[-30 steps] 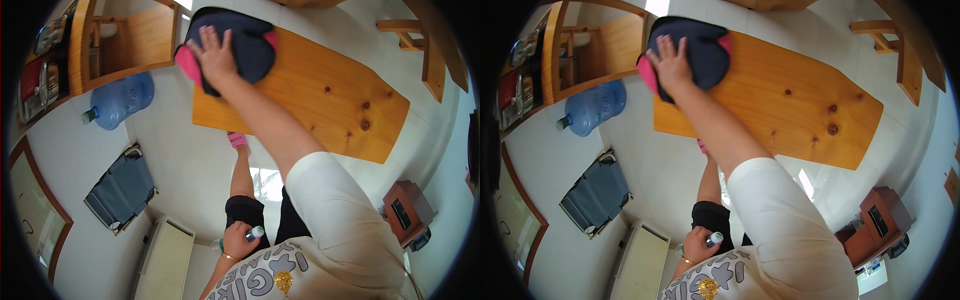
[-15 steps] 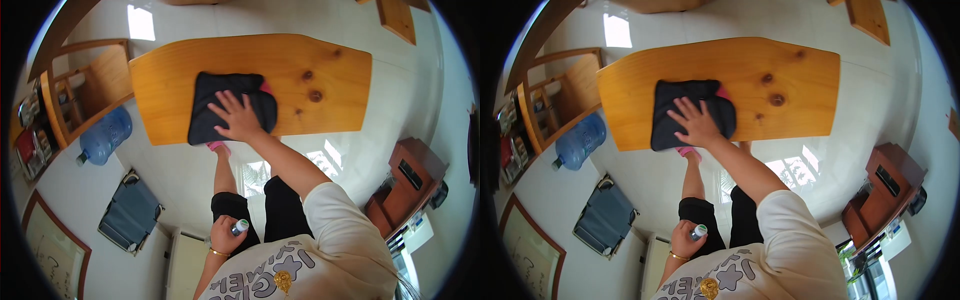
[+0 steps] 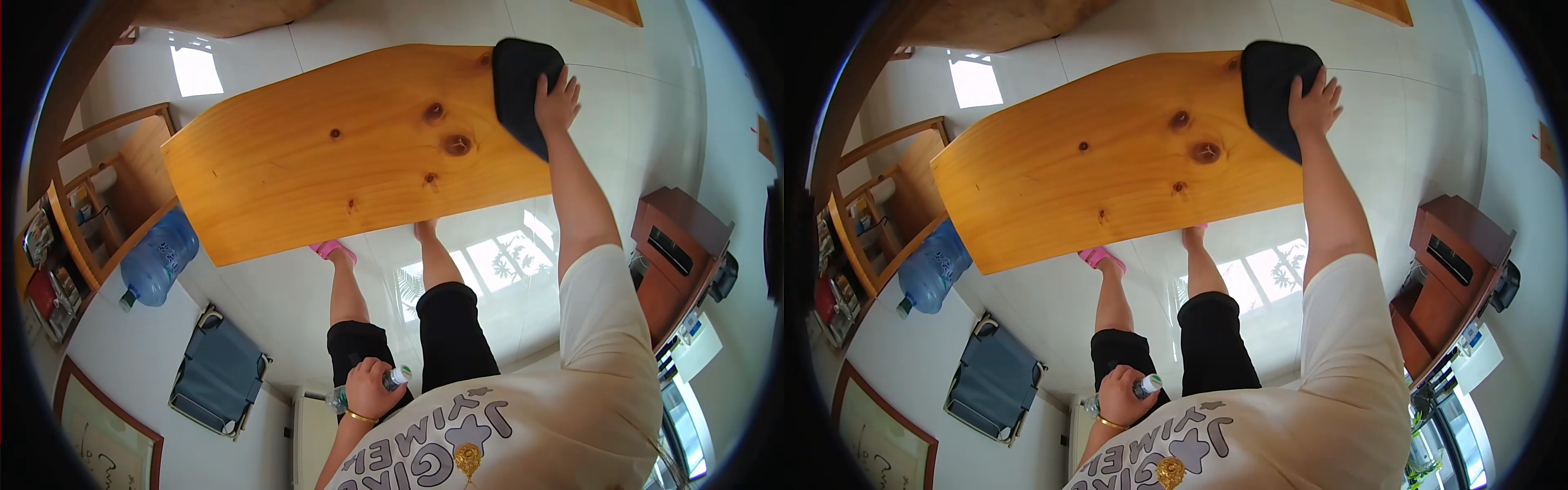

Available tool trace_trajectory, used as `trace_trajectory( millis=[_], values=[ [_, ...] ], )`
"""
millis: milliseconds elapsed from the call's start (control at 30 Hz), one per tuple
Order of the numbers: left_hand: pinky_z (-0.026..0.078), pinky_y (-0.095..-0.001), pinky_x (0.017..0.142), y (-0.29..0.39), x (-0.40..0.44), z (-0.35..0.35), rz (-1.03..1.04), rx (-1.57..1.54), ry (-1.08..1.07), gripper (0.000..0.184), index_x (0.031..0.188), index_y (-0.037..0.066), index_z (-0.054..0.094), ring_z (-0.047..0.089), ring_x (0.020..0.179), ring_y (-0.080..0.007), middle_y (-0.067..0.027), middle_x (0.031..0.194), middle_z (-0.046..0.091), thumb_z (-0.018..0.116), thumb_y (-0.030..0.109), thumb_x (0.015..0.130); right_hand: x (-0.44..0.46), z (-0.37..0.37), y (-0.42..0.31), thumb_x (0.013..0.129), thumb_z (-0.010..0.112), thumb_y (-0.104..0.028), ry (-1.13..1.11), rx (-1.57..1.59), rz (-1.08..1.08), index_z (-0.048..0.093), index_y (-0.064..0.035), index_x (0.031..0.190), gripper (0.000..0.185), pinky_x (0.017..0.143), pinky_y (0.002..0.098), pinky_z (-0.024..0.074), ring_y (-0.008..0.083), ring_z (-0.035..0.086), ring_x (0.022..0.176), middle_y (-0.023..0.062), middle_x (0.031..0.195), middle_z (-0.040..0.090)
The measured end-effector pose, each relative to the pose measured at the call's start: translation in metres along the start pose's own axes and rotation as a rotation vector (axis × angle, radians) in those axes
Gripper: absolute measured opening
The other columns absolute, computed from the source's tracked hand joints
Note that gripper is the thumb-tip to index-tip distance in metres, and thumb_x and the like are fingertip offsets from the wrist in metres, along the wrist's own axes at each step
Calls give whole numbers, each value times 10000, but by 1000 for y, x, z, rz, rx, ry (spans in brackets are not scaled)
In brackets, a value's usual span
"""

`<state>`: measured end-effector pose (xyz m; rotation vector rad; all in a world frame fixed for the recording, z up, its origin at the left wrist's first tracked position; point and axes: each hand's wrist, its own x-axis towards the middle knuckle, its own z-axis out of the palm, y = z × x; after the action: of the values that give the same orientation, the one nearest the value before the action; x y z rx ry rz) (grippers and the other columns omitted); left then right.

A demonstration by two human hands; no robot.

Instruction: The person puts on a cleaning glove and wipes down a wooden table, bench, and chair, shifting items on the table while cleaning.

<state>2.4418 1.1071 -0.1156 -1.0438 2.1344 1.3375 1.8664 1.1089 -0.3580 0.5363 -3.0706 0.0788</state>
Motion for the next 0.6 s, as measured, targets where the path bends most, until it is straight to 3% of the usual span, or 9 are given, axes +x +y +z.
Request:
trace_trajectory(
  millis=[167,300,367,500,600],
  values=[
    [471,-400,652,-13,-2,8,-40,-8,3,304,777,84,626,604,760,-281,-62,808,590,811,246,599,22,24,-51,921,373,-623,180,39,-98,282,-144,1491,750,1128,562,187,354,191,1435,197,1529,257],
    [468,-405,656,-20,-1,10,-72,-11,18,315,779,83,629,603,757,-287,-67,814,589,814,252,589,-20,2,-141,882,406,-666,51,-80,-414,388,-103,1436,790,1131,573,161,315,193,1441,170,1522,288],
    [468,-404,652,-22,-2,14,-76,-35,37,322,780,79,630,604,751,-291,-69,818,590,815,253,581,-57,-8,-192,860,418,-688,0,-52,-551,353,-102,1454,837,1136,570,149,297,186,1445,156,1521,295],
    [477,-403,653,-23,-7,12,-73,-40,63,317,780,77,630,604,748,-297,-74,816,590,814,244,583,-140,-14,-287,871,431,-632,-39,55,-689,278,-80,1483,838,1144,565,102,315,174,1446,180,1530,268],
    [485,-404,656,-23,-11,7,-85,-53,85,313,784,74,628,605,750,-300,-81,814,591,813,229,586,-203,-24,-331,888,441,-562,-150,158,-779,306,-69,1471,776,1142,572,94,338,176,1442,190,1537,250]
  ],
)
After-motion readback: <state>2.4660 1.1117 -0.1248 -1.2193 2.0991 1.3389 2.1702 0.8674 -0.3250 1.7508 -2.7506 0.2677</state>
